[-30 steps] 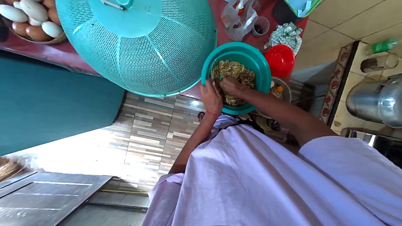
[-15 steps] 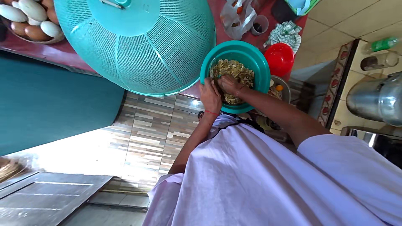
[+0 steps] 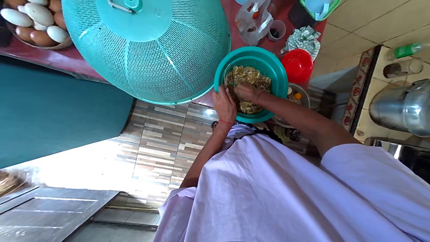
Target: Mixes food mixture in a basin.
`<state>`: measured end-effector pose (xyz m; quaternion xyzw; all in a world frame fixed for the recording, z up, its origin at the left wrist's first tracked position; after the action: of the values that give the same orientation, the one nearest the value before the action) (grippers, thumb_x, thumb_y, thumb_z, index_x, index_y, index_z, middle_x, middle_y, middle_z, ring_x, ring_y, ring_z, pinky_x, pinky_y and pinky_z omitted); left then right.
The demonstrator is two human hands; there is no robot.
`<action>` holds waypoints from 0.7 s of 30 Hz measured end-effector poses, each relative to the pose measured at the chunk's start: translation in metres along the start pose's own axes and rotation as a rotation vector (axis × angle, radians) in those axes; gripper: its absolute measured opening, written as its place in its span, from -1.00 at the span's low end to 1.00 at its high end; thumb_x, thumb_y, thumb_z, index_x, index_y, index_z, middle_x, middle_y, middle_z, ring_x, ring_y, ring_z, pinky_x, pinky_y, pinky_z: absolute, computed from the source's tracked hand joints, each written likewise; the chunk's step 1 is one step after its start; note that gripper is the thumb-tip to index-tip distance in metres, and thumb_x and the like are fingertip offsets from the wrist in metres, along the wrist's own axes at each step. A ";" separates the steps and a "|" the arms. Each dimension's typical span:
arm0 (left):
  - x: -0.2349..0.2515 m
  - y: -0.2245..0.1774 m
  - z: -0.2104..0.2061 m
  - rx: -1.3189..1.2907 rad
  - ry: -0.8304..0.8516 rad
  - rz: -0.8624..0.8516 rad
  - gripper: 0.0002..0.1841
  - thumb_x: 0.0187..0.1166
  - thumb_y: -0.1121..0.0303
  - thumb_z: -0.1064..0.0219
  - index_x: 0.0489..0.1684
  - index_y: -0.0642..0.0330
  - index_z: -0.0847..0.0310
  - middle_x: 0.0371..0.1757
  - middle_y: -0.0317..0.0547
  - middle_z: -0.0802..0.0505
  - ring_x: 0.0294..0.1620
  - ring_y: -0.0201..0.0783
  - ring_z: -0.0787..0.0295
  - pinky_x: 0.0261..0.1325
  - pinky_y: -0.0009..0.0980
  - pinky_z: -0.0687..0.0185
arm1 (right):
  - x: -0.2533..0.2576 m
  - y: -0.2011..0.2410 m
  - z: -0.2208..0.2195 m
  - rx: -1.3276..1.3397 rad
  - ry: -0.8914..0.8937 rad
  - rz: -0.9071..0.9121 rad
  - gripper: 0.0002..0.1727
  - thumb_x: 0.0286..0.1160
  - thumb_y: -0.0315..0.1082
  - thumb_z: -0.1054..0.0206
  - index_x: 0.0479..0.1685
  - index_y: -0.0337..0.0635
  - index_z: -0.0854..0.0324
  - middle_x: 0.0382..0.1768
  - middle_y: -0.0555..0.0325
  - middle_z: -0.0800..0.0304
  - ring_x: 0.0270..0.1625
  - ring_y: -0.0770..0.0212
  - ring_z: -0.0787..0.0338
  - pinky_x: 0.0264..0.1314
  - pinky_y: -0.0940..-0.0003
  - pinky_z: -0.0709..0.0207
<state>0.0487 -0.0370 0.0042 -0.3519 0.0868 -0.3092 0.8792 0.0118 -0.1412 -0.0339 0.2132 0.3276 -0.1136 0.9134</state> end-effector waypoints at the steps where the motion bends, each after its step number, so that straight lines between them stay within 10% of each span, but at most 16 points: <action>1: 0.000 0.000 0.000 -0.002 0.003 0.002 -0.68 0.82 0.39 -0.01 0.22 0.45 -0.58 -0.11 0.36 -0.75 -0.07 0.29 -0.74 -0.01 0.05 -0.66 | 0.001 0.000 -0.001 -0.004 -0.013 0.007 -0.75 0.71 -0.46 -0.17 -0.01 -0.50 -0.71 0.04 -0.41 -0.78 0.19 -0.38 -0.78 0.26 -0.24 -0.58; 21: 0.000 -0.001 0.001 -0.007 -0.020 -0.023 -0.70 0.81 0.41 -0.04 0.21 0.46 -0.58 -0.14 0.35 -0.77 -0.10 0.29 -0.75 -0.05 0.05 -0.67 | -0.002 -0.016 0.004 0.098 0.029 -0.003 -0.76 0.66 -0.46 -0.24 0.06 -0.49 -0.69 0.12 -0.38 -0.76 0.26 -0.36 -0.75 0.34 -0.26 -0.57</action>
<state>0.0484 -0.0369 0.0059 -0.3589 0.0751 -0.3156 0.8752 0.0072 -0.1569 -0.0346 0.2587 0.3354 -0.1277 0.8968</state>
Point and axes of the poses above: each hand's wrist, its own x-axis towards the middle knuckle, its own z-axis out of the back of the hand, y = z × x, the point moved 6 cm from there along x, towards the middle knuckle
